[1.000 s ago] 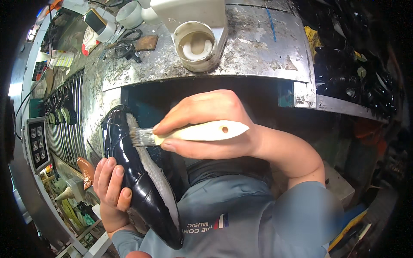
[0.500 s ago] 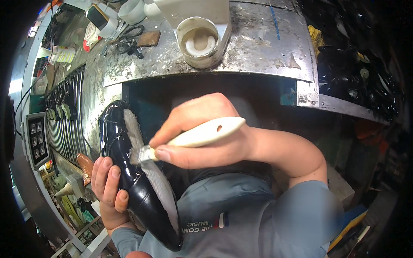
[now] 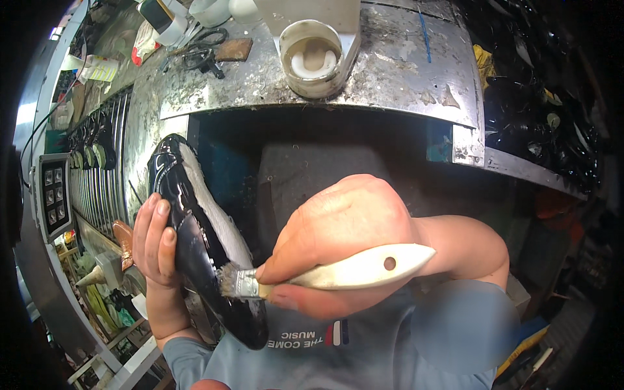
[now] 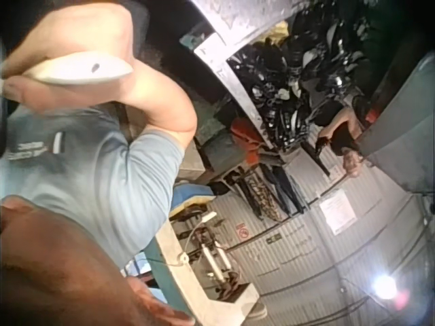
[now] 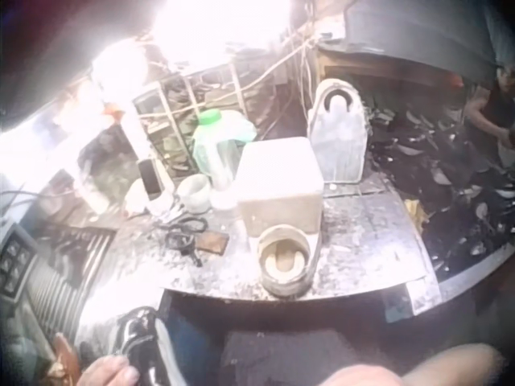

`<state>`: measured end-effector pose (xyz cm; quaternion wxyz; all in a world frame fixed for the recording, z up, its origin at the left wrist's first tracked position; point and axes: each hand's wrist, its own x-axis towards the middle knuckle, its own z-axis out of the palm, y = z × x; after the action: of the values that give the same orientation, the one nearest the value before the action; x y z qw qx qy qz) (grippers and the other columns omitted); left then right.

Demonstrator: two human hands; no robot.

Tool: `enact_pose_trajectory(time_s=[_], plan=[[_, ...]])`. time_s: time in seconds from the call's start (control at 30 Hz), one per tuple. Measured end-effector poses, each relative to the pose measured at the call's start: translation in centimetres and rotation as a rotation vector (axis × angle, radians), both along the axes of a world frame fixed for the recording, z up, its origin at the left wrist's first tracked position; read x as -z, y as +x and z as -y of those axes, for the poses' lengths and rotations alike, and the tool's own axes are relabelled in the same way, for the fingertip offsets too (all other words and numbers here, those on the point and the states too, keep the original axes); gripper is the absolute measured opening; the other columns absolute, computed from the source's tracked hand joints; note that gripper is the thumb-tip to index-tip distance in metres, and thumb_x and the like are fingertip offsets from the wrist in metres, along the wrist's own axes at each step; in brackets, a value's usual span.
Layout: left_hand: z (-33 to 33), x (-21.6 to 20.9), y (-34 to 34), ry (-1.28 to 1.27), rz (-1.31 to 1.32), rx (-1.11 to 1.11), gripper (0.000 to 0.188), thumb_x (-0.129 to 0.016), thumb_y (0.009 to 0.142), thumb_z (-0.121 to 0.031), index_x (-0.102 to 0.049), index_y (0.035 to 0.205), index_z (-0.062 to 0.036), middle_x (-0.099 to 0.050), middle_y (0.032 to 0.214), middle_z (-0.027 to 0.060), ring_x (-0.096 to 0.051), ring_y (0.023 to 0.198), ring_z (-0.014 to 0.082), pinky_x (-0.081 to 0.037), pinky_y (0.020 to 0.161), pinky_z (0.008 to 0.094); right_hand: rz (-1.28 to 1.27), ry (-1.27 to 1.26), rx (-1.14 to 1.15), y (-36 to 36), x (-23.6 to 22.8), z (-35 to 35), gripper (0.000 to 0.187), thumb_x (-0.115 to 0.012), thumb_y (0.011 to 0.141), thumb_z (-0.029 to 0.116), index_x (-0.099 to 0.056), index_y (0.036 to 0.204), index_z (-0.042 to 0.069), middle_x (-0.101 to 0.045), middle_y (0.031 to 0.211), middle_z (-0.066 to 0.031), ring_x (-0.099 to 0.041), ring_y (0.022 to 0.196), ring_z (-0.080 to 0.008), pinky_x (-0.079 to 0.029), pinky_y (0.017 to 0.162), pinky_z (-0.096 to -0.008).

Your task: The person paints the sole of a black shoe white using a brush. They repeatedly dip the brush into a container of white paint and apply it to the shoe's sole, covering the surface with white paint. The person holds the shoe in their left hand and the brush in their right hand throughout the process.

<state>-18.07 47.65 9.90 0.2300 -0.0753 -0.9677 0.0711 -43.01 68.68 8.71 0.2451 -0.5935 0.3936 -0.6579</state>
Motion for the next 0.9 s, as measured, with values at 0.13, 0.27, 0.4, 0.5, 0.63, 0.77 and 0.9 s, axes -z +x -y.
enact_pose_trajectory(time_s=[0.13, 0.27, 0.4, 0.5, 0.63, 0.77, 0.9], plan=[[0.4, 0.5, -0.3, -0.018, -0.008, -0.06, 0.054, -0.075, 0.088, -0.002, -0.045, 0.133, -0.0015, -0.065, 0.125, 0.0275, -0.069, 0.107, 0.0464, -0.062, 0.09, 0.0515, -0.019, -0.005, -0.028, -0.1, -0.8, -0.3, 0.018, -0.083, 0.081, 0.011, -0.078, 0.095, 0.001, -0.074, 0.079, -0.0068, -0.072, 0.064, -0.0179, -0.058, 0.055, -0.0275], [0.8, 1.0, -0.4, 0.002, -0.021, -0.11, 0.051, -0.074, 0.09, -0.005, -0.047, 0.133, 0.0002, -0.066, 0.123, 0.0274, -0.07, 0.108, 0.0452, -0.061, 0.092, 0.051, -0.009, -0.006, -0.06, -0.2, -1.2, -0.4, 0.018, -0.083, 0.081, 0.011, -0.077, 0.095, 0.0, -0.075, 0.08, -0.0085, -0.072, 0.064, -0.0183, -0.058, 0.056, -0.0277], [1.1, 1.7, -0.5, 0.085, -0.046, -0.139, 0.051, -0.075, 0.09, -0.012, -0.051, 0.132, 0.0049, -0.067, 0.122, 0.0288, -0.069, 0.11, 0.0451, -0.059, 0.095, 0.052, -0.04, -0.006, -0.058, -0.6, -1.5, -0.5, 0.019, -0.084, 0.082, 0.011, -0.077, 0.096, 0.0, -0.075, 0.082, -0.0094, -0.072, 0.065, -0.019, -0.059, 0.057, -0.0278], [1.1, 2.3, -0.8, 0.12, -0.109, -0.192, 0.034, -0.065, 0.097, -0.015, -0.059, 0.124, 0.0044, -0.07, 0.117, 0.0258, -0.071, 0.105, 0.0426, -0.061, 0.09, 0.0474, -0.056, -0.011, -0.062, -1.0, -2.1, -0.3, 0.02, -0.084, 0.081, 0.011, -0.077, 0.096, -0.001, -0.075, 0.083, -0.0095, -0.073, 0.066, -0.0194, -0.059, 0.057, -0.0279], [0.6, 1.9, -1.3, 0.246, -0.087, -0.213, 0.046, -0.074, 0.091, -0.018, -0.059, 0.126, 0.0074, -0.07, 0.116, 0.0268, -0.072, 0.104, 0.0423, -0.06, 0.091, 0.0458, -0.066, -0.021, -0.057, -1.2, -3.0, -0.3, 0.021, -0.084, 0.081, 0.011, -0.078, 0.097, -0.001, -0.075, 0.085, -0.0102, -0.073, 0.068, -0.0199, -0.059, 0.058, -0.0281], [-0.1, 1.9, -1.4, 0.385, -0.055, -0.268, 0.052, -0.075, 0.087, -0.012, -0.056, 0.131, 0.0094, -0.07, 0.119, 0.0264, -0.072, 0.105, 0.0391, -0.059, 0.091, 0.0419, -0.069, -0.059, -0.036, -1.3, -3.4, 0.2, 0.022, -0.085, 0.08, 0.009, -0.078, 0.098, -0.002, -0.075, 0.087, -0.0112, -0.073, 0.07, -0.0205, -0.06, 0.059, -0.0286], [-1.3, 2.4, -1.5, 0.629, -0.027, -0.331, 0.064, -0.089, 0.075, -0.02, -0.061, 0.126, 0.0053, -0.072, 0.113, 0.0206, -0.075, 0.096, 0.0327, -0.06, 0.084, 0.038, -0.11, -0.095, -0.004, -1.4, -4.2, 1.0, 0.023, -0.084, 0.079, 0.007, -0.078, 0.099, -0.001, -0.075, 0.088, -0.0119, -0.073, 0.071, -0.0211, -0.06, 0.06, -0.029]])
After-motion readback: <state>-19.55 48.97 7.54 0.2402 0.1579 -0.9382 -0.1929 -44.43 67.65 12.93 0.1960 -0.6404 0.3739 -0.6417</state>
